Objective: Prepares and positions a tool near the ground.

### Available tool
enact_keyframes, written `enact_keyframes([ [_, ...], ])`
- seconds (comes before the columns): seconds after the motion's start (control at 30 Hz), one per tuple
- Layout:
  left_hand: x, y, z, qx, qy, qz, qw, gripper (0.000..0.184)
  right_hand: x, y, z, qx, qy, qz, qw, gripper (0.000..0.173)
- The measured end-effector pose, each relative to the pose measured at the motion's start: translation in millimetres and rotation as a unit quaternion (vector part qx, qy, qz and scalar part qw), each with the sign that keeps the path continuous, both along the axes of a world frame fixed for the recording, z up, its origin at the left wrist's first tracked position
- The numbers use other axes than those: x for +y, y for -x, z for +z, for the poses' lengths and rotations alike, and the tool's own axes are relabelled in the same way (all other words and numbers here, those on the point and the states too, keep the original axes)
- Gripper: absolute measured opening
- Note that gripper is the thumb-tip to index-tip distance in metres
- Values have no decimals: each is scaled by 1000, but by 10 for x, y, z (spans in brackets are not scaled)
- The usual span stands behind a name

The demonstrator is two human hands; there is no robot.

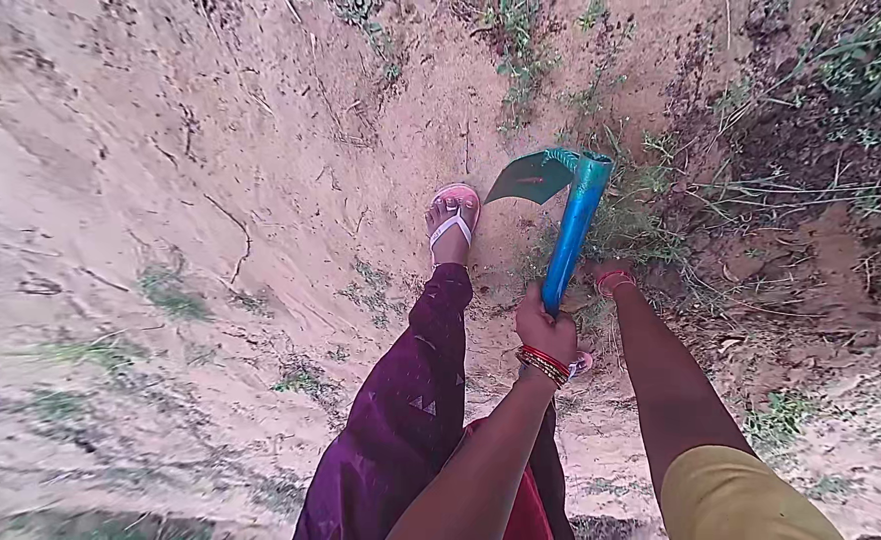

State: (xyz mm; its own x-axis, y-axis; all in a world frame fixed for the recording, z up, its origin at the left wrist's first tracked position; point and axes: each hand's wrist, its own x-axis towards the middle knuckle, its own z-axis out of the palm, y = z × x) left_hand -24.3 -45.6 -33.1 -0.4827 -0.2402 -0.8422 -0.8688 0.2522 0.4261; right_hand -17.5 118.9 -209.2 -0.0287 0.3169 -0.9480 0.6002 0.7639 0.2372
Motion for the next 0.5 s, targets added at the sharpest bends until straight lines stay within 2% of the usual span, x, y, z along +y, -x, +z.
enact_keyframes([
  [0.1,26,49,41,-7,-6,11,1000,39,102,-95,150,103,-6,-80,991,66],
  [0.2,75,121,73,12,-9,34,999,40,101,7,372,164,-55,-155,973,48],
  [0.33,111,236,133,24,-18,63,998,38,135,179,590,298,-166,-298,891,55],
  [0.37,110,272,147,20,-19,64,998,37,159,313,685,331,-187,-309,872,55],
  [0.43,103,339,169,13,-23,65,998,36,287,756,934,406,-226,-291,836,55],
  [0.5,110,373,186,16,-27,72,997,37,509,1351,1203,492,-226,-312,781,51],
])
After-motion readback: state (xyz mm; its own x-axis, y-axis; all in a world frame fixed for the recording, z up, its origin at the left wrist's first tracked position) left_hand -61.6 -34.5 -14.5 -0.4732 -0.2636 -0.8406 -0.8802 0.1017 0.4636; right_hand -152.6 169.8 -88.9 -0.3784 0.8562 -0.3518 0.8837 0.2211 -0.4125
